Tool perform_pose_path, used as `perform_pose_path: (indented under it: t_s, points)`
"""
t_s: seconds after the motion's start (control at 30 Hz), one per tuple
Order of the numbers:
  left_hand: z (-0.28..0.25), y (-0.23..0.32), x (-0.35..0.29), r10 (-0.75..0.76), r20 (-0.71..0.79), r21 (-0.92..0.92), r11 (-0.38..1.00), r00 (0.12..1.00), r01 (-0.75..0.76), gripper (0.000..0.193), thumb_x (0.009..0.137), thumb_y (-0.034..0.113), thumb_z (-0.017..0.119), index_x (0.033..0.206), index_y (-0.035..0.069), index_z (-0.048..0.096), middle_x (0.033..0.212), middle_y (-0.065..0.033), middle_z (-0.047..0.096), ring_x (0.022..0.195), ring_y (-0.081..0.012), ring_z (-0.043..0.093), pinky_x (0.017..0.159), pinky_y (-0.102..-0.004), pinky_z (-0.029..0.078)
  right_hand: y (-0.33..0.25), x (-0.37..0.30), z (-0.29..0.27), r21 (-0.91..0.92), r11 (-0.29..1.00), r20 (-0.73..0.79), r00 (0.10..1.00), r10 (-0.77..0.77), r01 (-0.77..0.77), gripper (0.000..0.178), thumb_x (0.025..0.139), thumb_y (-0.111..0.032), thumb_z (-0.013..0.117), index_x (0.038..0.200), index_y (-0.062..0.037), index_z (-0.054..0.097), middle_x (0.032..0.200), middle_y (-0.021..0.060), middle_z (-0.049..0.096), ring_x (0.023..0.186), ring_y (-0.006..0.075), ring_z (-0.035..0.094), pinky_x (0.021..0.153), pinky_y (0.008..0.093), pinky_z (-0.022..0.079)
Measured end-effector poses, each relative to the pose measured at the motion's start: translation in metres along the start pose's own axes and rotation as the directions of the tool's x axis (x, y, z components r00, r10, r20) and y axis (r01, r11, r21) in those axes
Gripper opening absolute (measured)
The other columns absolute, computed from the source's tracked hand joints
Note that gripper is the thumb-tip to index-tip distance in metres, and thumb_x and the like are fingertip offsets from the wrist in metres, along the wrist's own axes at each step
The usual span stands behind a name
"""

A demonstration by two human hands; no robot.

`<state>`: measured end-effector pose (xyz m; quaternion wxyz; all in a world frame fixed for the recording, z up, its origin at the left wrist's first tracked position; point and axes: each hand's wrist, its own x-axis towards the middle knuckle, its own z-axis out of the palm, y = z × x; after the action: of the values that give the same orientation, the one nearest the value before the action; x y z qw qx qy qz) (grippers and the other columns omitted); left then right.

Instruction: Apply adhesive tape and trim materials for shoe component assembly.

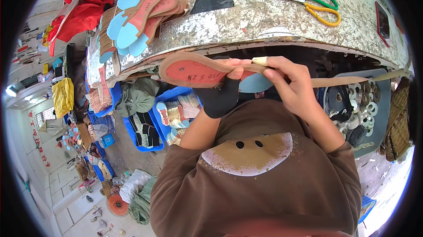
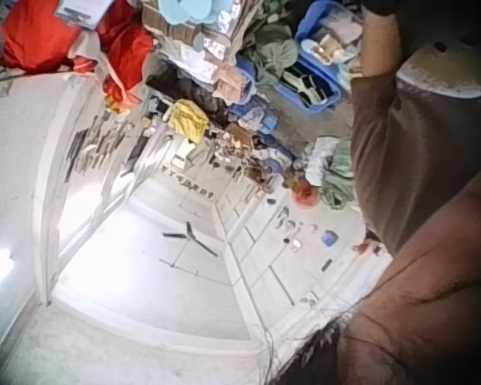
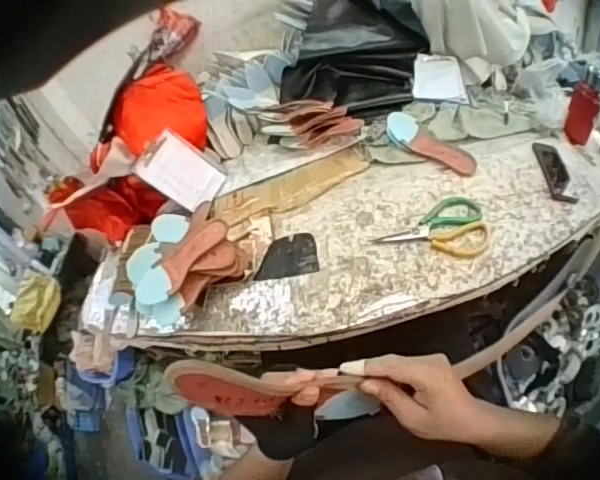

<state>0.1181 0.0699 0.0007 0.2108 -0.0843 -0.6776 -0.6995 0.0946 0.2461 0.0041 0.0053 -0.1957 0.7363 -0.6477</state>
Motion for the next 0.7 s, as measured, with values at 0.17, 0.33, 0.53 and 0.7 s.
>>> perform_pose_path:
  t_s: [0.17,0.33,0.53,0.7]
  points:
    - [0.0,-0.01,-0.004,-0.039,0.017,0.217,0.976,0.999,0.034,0.025,0.088,0.01,0.07,0.105,-0.003,0.058,0.092,-0.0181,0.071,0.081,-0.0257,0.07,0.071,-0.0324,0.057,0.005,0.014,-0.001,-0.041,0.998,0.063,0.997,0.048,-0.045,0.011,0.089,-0.011,0.067,0.094,-0.0018,0.065,0.063,0.0049,0.053,0.051,0.0105,0.046,0.049,0.0265,0.038]
    - [-0.003,-0.011,0.02,-0.183,0.45,-0.033,0.975,0.874,0.22,0.044,0.086,0.038,0.072,0.106,0.0,0.062,0.112,-0.0099,0.055,0.101,-0.0177,0.056,0.088,-0.0322,0.046,0.009,0.014,-0.014,0.018,0.985,0.184,0.969,0.166,-0.173,0.014,0.086,-0.014,0.071,0.084,-0.0015,0.065,0.061,0.0046,0.049,0.054,0.0143,0.043,0.051,0.0308,0.036]
    - [-0.002,-0.033,0.021,-0.282,0.633,-0.316,0.756,0.721,0.573,0.052,0.089,0.055,0.059,0.104,0.005,0.062,0.111,-0.0104,0.055,0.095,-0.02,0.058,0.085,-0.0334,0.047,0.021,0.0,-0.031,-0.234,0.965,0.055,0.993,-0.105,0.115,0.028,0.082,-0.032,0.073,0.091,-0.0063,0.069,0.073,0.0064,0.055,0.066,0.0233,0.056,0.064,0.0319,0.045]
    - [-0.03,-0.025,0.025,-0.355,0.727,-0.342,0.556,0.588,0.758,0.054,0.085,0.054,0.064,0.104,0.004,0.055,0.107,-0.0199,0.057,0.099,-0.0258,0.057,0.086,-0.0368,0.047,0.041,-0.027,-0.133,-0.809,0.57,0.105,0.99,-0.098,0.143,0.05,0.085,-0.057,0.054,0.073,-0.0092,0.056,0.07,0.0075,0.055,0.069,0.0317,0.058,0.061,0.0415,0.043]
